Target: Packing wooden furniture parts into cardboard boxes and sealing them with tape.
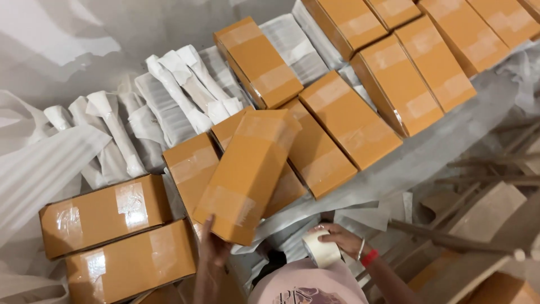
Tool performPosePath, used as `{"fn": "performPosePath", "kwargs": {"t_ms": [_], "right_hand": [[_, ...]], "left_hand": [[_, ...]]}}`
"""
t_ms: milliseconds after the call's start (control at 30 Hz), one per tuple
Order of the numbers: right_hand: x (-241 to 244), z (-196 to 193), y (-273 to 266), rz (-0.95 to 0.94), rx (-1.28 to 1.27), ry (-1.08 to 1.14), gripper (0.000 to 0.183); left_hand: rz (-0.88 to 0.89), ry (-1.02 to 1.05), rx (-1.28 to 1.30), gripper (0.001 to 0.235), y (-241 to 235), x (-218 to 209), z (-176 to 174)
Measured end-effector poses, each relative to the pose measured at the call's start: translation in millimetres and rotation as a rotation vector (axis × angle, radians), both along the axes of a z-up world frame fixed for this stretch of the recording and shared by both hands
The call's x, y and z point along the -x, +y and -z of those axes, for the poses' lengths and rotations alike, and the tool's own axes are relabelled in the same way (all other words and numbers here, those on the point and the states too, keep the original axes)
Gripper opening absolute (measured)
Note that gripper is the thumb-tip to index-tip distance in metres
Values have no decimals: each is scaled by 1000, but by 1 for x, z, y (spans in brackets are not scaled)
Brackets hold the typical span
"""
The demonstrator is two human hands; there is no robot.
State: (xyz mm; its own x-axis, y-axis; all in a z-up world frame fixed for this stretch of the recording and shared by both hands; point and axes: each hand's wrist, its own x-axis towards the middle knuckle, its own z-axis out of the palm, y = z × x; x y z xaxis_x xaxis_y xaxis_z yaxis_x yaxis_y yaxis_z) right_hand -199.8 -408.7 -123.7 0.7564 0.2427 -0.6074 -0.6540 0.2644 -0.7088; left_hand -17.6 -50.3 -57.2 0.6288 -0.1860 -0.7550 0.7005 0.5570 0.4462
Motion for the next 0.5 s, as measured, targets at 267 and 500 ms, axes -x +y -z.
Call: {"fn": "performPosePath", "kwargs": {"t_ms": [267,500], "right_hand": [[-14,14,-121,-155,69,-76,39],[-26,-6,-278,-104,-11,34,42]], "left_hand": [[-82,-185,298,63,-199,23,35],[-219,-369,498,47,-487,-132,105]]}}
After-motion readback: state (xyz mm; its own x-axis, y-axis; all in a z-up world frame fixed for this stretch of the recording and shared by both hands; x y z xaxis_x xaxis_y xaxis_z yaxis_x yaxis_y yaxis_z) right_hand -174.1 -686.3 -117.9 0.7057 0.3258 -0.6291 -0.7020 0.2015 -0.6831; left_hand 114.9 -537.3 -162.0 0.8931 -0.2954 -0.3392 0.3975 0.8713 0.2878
